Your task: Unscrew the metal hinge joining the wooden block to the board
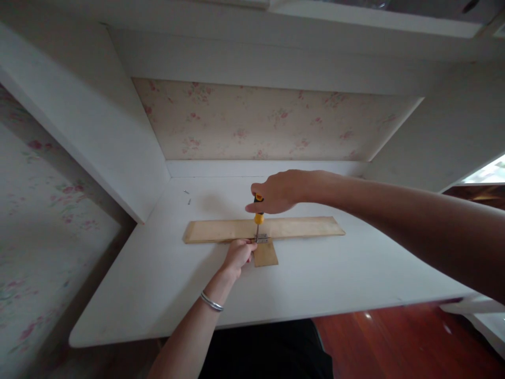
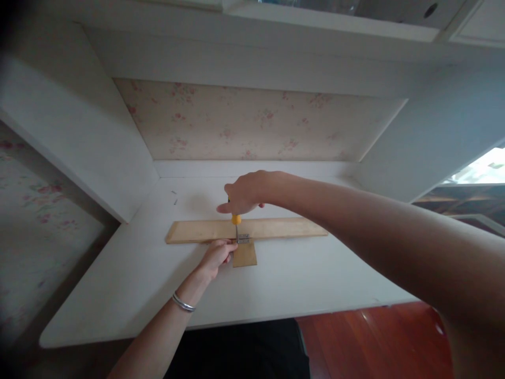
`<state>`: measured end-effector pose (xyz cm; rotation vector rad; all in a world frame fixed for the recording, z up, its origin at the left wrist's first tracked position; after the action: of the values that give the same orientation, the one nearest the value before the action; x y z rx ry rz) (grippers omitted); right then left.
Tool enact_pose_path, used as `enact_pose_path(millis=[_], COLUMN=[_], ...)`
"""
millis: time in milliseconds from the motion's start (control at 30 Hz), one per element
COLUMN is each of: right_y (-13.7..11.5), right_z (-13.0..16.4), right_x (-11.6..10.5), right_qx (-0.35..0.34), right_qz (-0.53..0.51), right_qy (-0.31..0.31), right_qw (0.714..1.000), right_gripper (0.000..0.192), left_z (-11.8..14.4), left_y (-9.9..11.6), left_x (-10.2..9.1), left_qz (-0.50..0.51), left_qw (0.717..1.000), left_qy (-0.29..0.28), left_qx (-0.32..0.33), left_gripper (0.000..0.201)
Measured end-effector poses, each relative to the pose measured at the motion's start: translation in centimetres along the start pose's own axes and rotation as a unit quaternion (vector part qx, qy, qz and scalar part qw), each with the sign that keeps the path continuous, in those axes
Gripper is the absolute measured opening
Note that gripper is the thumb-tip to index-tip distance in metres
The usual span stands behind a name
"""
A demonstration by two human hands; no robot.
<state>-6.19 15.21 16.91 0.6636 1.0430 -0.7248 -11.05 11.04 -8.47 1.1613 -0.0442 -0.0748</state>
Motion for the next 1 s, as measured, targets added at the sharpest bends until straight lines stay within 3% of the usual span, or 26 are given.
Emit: enact_pose_path(millis=[100, 200, 267, 433, 533, 600, 733, 800, 867, 933, 1000], right_y=[0.7, -0.3, -0.6, 0.4, -0.2, -0.3, 1.0, 0.9, 0.1, -0.3, 0.0], right_z=[0.0, 0.2, 0.3, -0.1, -0.6, -0.6, -0.5, -0.5, -0.5, -0.5, -0.5], right_x=[-0.6, -0.2, -0.1, -0.7, 0.0, 0.3, -1.1, -1.3, -0.9, -0.3, -0.1], right_qx=[0.036, -0.017, -0.027, 0.033, -0.017, -0.031, 0.041, 0.034, -0.013, -0.040, -0.017], right_qz=[0.027, 0.013, -0.008, 0.020, -0.005, -0.026, 0.000, 0.003, -0.023, -0.052, -0.050], right_qy=[0.026, -0.005, -0.022, 0.007, -0.025, -0.041, 0.022, 0.034, 0.011, -0.020, -0.036], right_qw=[0.999, 1.000, 0.999, 0.999, 1.000, 0.998, 0.999, 0.999, 1.000, 0.998, 0.998], right_gripper=[0.054, 0.044, 0.058, 0.061, 0.052, 0.057, 0.062, 0.052, 0.040, 0.047, 0.053], left_z=[-0.1, -0.1, -0.2, -0.1, -0.1, -0.1, 0.1, 0.1, 0.1, 0.0, -0.2], left_y=[-0.2, -0.3, -0.3, -0.2, -0.1, 0.0, 0.2, 0.2, 0.2, 0.1, -0.1], left_x=[0.0, -0.1, -0.1, -0.3, -0.3, -0.3, -0.5, -0.5, -0.4, -0.4, -0.3], left_qz=[0.000, -0.003, -0.003, -0.003, -0.007, -0.008, -0.009, -0.007, -0.005, -0.006, -0.007], left_qw=[1.000, 1.000, 1.000, 1.000, 1.000, 1.000, 1.000, 1.000, 1.000, 1.000, 1.000], left_qy=[0.004, 0.002, 0.002, 0.012, 0.012, 0.013, 0.021, 0.021, 0.017, 0.012, 0.009], left_qx=[-0.004, -0.003, -0.002, -0.001, -0.002, -0.002, -0.002, 0.000, 0.002, 0.002, 0.002], left_gripper=[0.014, 0.014, 0.014, 0.015, 0.015, 0.014, 0.015, 0.017, 0.018, 0.017, 0.016])
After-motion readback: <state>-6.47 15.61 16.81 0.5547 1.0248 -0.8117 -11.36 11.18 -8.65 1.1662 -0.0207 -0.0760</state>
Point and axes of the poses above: each hand's wrist, its own z-axis away from the middle knuckle, its own x-axis out of the palm, y = z × x, the point moved 10 cm from there along -z, towards the middle knuckle, and after that the axes turned 1 degree about -z, right-handed, at the moved point
